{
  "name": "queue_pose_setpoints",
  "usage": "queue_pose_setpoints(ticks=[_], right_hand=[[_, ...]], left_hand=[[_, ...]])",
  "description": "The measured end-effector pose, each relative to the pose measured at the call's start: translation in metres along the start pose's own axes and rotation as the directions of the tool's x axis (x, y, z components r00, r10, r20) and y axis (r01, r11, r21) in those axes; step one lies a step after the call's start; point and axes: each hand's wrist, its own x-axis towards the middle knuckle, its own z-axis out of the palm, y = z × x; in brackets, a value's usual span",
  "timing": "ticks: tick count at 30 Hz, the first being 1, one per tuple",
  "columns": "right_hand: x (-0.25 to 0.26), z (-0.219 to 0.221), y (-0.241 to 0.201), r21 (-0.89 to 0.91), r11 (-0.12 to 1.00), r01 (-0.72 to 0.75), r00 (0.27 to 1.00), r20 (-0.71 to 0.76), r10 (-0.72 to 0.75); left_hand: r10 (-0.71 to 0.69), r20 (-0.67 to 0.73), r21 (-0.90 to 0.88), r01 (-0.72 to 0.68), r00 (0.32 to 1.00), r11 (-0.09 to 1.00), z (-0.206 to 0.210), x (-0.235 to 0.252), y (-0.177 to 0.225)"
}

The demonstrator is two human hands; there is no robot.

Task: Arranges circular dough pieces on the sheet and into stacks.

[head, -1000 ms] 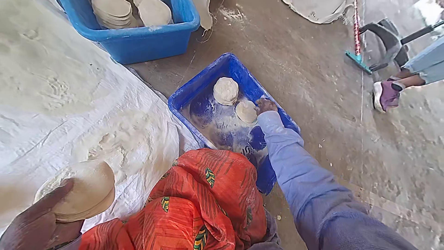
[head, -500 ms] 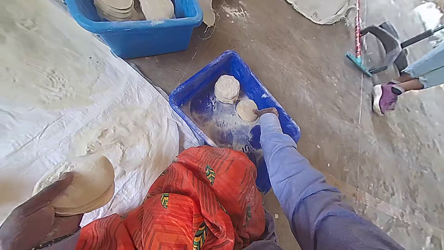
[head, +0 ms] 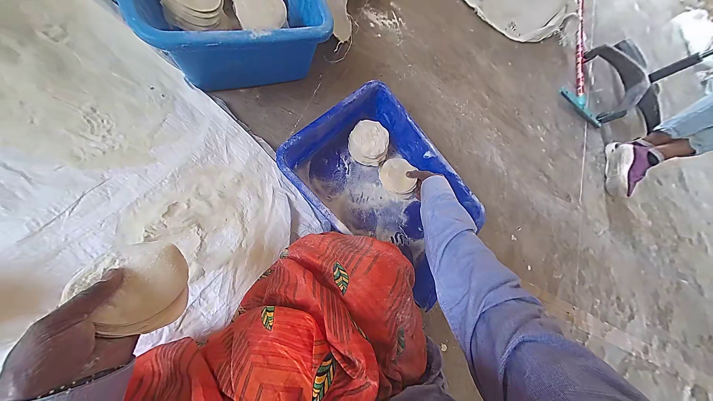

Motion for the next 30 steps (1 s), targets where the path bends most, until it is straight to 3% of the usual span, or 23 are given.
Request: queue_pose_setpoints(ticks=[3, 4, 6, 7, 8, 9, 10, 11, 13, 15, 22, 26, 28, 30], right_hand=[[-0.033, -0.007, -0.015, 0.083, 0.996, -0.021, 0.982, 0.188, 0.005], [-0.044, -0.007, -0.018, 0.077, 0.997, -0.015, 0.985, 0.175, 0.002], [-0.083, -0.009, -0.039, -0.042, 0.997, -0.063, 0.986, 0.15, 0.068], [-0.104, -0.014, -0.061, -0.14, 0.977, -0.164, 0.963, 0.192, 0.189], [-0.108, -0.016, -0.068, -0.214, 0.962, -0.168, 0.952, 0.219, 0.215], [-0.094, -0.012, -0.049, -0.257, 0.966, -0.027, 0.98, 0.184, 0.076], [-0.058, 0.01, 0.001, -0.24, 0.922, 0.303, 0.941, -0.08, -0.33], [-0.033, 0.011, 0.005, -0.24, 0.932, 0.271, 0.953, -0.066, -0.295], [-0.028, 0.008, -0.023, -0.392, 0.916, 0.081, 0.993, -0.052, -0.11], [-0.045, 0.008, -0.041, -0.501, 0.863, 0.064, 0.989, -0.086, -0.123], [-0.066, 0.006, -0.047, -0.379, 0.861, 0.339, 0.923, -0.042, -0.382], [-0.145, -0.035, -0.092, -0.349, 0.719, 0.602, 0.79, 0.128, -0.599], [-0.183, -0.056, -0.109, -0.247, 0.658, 0.712, 0.7, 0.17, -0.694], [-0.218, -0.053, -0.121, -0.14, 0.647, 0.75, 0.661, 0.205, -0.722]], left_hand=[[0.009, 0.035, -0.02, -0.009, 0.999, 1.0, -0.001, 0.002, 0.0], [0.014, 0.042, -0.022, -0.014, 0.999, 1.0, -0.003, 0.003, -0.001], [0.022, 0.042, -0.018, -0.021, 0.999, 1.0, -0.004, 0.003, -0.001], [0.024, 0.043, -0.018, -0.023, 0.999, 1.0, -0.004, 0.003, -0.001], [0.025, 0.041, -0.023, -0.024, 0.999, 0.999, -0.002, 0.002, -0.001], [0.022, 0.034, -0.025, -0.022, 0.999, 0.999, -0.001, 0.001, 0.0], [0.018, 0.023, -0.027, -0.018, 1.0, 0.999, 0.001, -0.001, 0.001], [0.015, 0.013, -0.029, -0.015, 1.0, 0.999, 0.002, -0.002, 0.002], [0.013, -0.005, -0.036, -0.013, 1.0, 0.999, 0.003, -0.002, 0.002], [0.003, -0.008, -0.036, -0.003, 1.0, 0.999, 0.003, -0.002, 0.003], [-0.042, -0.015, -0.051, 0.041, 0.999, 0.998, 0.003, -0.002, 0.004], [-0.053, 0.077, -0.111, 0.062, 0.996, 0.992, -0.008, -0.001, 0.02], [0.044, 0.17, -0.138, -0.02, 0.985, 0.99, -0.016, -0.001, 0.028], [0.131, 0.167, -0.055, -0.124, 0.977, 0.991, -0.013, -0.002, 0.04]])
